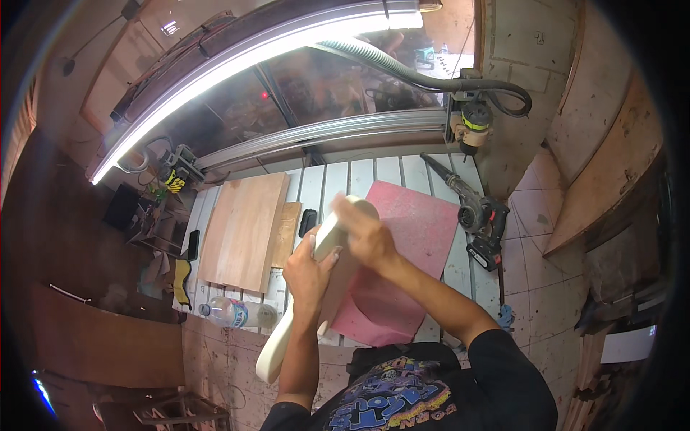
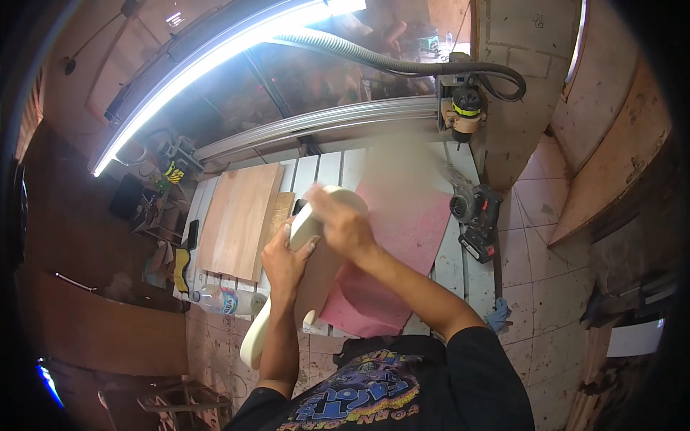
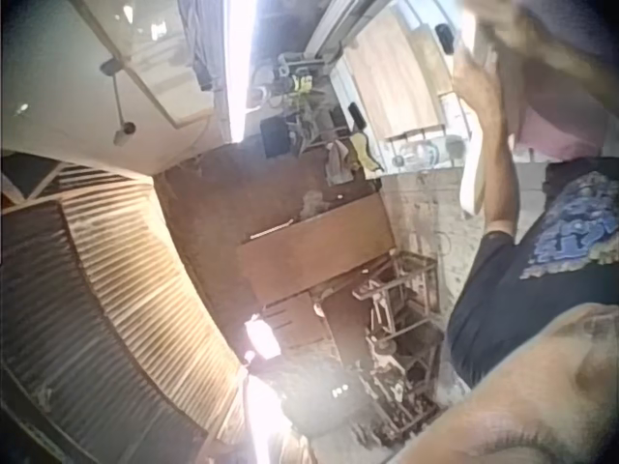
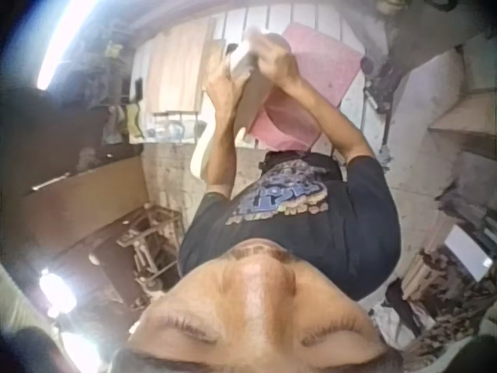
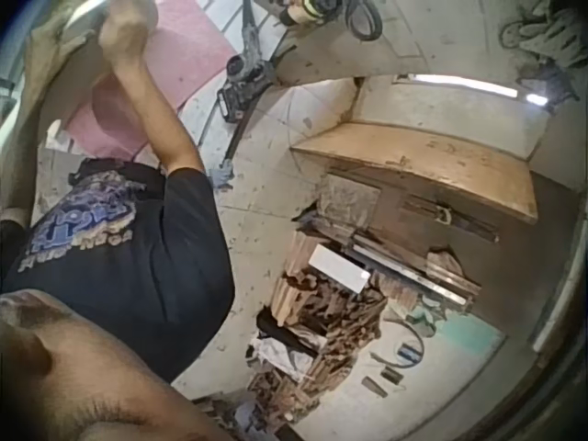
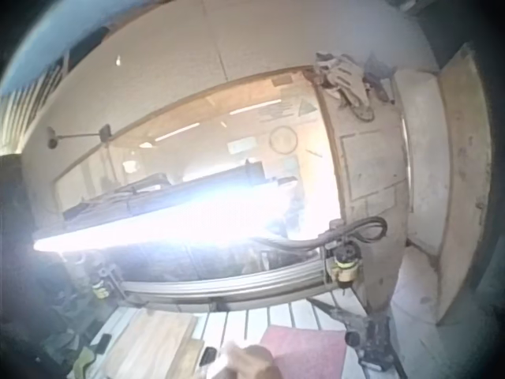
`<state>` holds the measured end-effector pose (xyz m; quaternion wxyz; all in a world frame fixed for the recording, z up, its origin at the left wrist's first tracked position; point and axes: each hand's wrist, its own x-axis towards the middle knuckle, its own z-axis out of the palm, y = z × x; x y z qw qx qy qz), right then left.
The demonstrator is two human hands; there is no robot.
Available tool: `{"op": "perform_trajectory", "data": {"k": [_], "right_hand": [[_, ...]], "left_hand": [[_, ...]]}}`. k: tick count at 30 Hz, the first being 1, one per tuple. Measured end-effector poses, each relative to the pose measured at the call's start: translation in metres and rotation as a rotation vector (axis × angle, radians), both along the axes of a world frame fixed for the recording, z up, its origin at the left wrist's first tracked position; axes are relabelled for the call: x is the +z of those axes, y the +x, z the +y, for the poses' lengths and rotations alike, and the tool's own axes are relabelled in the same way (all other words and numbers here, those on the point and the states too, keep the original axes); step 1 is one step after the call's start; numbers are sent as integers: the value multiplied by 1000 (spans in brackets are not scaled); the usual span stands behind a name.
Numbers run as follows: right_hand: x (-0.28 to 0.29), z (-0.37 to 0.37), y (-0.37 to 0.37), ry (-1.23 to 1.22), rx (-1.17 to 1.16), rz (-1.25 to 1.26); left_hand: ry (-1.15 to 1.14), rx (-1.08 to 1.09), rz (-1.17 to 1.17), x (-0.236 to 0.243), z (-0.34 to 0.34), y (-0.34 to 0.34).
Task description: The person sands the surface and edges of a white guitar body using a piece of sandpaper.
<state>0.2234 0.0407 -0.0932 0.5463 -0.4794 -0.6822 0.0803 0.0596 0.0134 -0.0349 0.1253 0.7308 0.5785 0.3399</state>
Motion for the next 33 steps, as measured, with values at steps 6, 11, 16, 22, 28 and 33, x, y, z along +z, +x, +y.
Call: {"op": "perform_trajectory", "data": {"k": [6,11,16,22,28,33], "right_hand": [[7,-33,-22,-8,195,-197],[-8,3,-9,11,-28,133],[-6,-29,-19,-44,201,-284],[-18,-11,-25,100,-45,-73],[-37,7,-19,-122,-102,4],[-21,-17,-36,272,98,-285]], "left_hand": [[-43,61,14,-11,6,-9],[13,-2,-6,0,4,-1],[-16,25,-14,-11,7,-12],[-19,-26,15,-5,11,-14],[-97,-41,48,2,14,-20],[16,-47,-62,-7,16,-21]]}}
